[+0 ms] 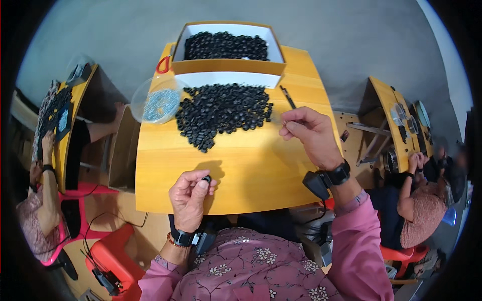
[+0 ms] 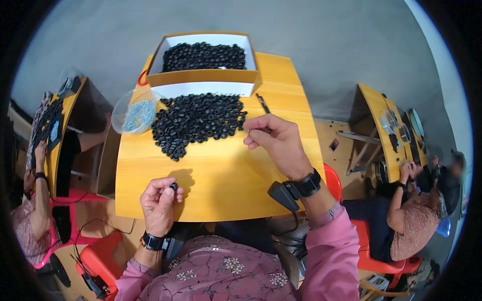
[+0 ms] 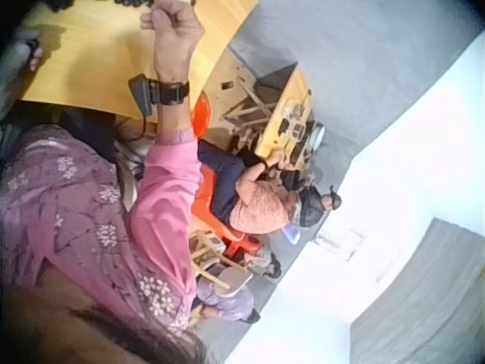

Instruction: Assembling small black plastic components by manually inserting tiny metal pins.

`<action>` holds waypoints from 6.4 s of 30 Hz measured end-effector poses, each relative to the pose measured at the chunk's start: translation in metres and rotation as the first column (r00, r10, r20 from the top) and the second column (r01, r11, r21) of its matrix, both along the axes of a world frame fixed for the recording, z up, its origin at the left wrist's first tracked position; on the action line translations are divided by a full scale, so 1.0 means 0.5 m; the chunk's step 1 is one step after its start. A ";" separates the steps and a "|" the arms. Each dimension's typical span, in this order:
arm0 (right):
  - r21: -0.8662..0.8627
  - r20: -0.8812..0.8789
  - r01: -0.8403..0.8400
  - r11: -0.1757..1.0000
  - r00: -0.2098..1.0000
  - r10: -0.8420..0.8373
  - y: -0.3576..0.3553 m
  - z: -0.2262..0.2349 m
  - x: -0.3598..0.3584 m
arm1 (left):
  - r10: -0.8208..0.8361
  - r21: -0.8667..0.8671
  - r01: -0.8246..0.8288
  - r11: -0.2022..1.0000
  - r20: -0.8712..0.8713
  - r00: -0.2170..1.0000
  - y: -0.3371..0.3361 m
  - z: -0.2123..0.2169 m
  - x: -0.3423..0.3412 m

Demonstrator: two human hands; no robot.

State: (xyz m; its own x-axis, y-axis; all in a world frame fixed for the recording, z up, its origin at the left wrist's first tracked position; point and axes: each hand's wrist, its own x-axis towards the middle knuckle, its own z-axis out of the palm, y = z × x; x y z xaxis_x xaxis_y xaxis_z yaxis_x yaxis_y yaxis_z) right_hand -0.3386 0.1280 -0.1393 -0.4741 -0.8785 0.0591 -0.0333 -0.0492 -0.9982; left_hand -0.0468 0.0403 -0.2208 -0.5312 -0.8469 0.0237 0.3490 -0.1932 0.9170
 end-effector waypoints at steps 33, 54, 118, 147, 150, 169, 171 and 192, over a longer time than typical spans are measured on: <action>-0.029 -0.284 -0.355 0.934 0.899 0.333 -0.046 -0.071 0.230 | -0.075 0.097 0.094 0.991 -0.181 0.981 -0.015 -0.022 0.004; 0.063 -0.591 -0.119 0.991 0.796 0.133 -0.090 -0.092 0.154 | -0.045 0.114 0.060 0.992 -0.130 0.990 -0.015 -0.007 -0.002; 0.075 0.146 -0.385 0.920 0.917 0.372 -0.074 -0.050 0.212 | -0.088 0.061 0.096 0.994 -0.122 0.989 -0.019 -0.013 0.000; 0.002 -0.028 -0.390 0.921 0.920 0.390 -0.085 -0.067 0.234 | -0.047 0.068 0.056 0.996 -0.124 0.991 -0.019 -0.012 -0.001; 0.012 -0.035 -0.394 0.919 0.918 0.395 -0.087 -0.066 0.235 | -0.037 0.065 0.046 0.997 -0.123 0.992 -0.019 -0.016 -0.001; -0.014 -0.559 -0.387 0.922 0.768 0.314 -0.090 -0.061 0.237 | 0.043 0.009 -0.043 0.999 -0.040 0.998 -0.006 -0.008 -0.002; -0.004 -0.477 -0.412 0.911 0.801 0.361 -0.089 -0.064 0.235 | 0.040 -0.008 -0.041 0.999 -0.039 0.998 -0.007 -0.009 -0.002; 0.042 -0.417 -0.433 0.900 0.811 0.410 -0.078 -0.069 0.232 | 0.014 -0.029 -0.013 0.999 0.031 0.999 -0.003 -0.006 -0.001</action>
